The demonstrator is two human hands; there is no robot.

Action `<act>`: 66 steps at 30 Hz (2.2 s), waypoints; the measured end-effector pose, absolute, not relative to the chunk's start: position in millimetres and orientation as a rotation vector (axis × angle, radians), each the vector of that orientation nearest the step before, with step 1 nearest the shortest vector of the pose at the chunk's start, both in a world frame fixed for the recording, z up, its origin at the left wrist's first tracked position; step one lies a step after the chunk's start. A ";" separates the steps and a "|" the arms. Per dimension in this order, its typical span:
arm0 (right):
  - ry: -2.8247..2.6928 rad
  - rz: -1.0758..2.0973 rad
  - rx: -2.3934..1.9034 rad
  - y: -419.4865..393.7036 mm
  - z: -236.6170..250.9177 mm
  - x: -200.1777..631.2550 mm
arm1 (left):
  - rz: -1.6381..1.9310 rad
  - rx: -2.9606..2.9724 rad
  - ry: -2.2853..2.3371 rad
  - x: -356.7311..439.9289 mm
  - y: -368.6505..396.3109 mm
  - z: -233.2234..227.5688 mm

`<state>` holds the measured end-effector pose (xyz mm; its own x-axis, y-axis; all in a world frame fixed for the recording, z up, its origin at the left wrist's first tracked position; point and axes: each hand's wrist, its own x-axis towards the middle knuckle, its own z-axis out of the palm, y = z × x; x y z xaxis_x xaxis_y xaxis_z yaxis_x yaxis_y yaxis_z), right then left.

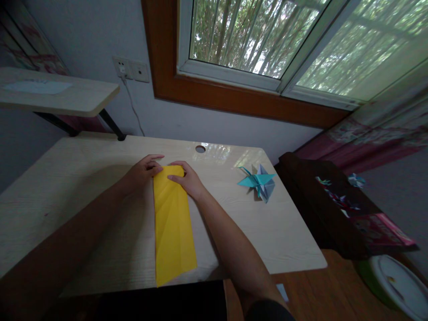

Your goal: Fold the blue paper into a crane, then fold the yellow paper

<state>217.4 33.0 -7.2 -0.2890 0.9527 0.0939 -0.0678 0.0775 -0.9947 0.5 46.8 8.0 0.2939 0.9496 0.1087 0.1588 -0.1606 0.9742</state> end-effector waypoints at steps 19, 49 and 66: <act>-1.412 1.050 -1.129 29.8 -11.1 215.5 | 1.105 1.382 0.974 17.4 20.6 -16.2; -1.385 1.049 -1.118 24.3 -15.9 214.6 | 1.075 1.579 1.190 19.7 16.6 -12.3; -1.473 0.973 -1.099 23.1 -13.6 214.1 | 1.123 1.456 1.168 18.9 17.9 -10.5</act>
<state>214.1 23.1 -13.6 -0.0714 0.9655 0.2505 0.1480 0.2586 -0.9546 18.9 17.9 -10.5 0.1310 0.9862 0.1012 0.1395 -0.1194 0.9830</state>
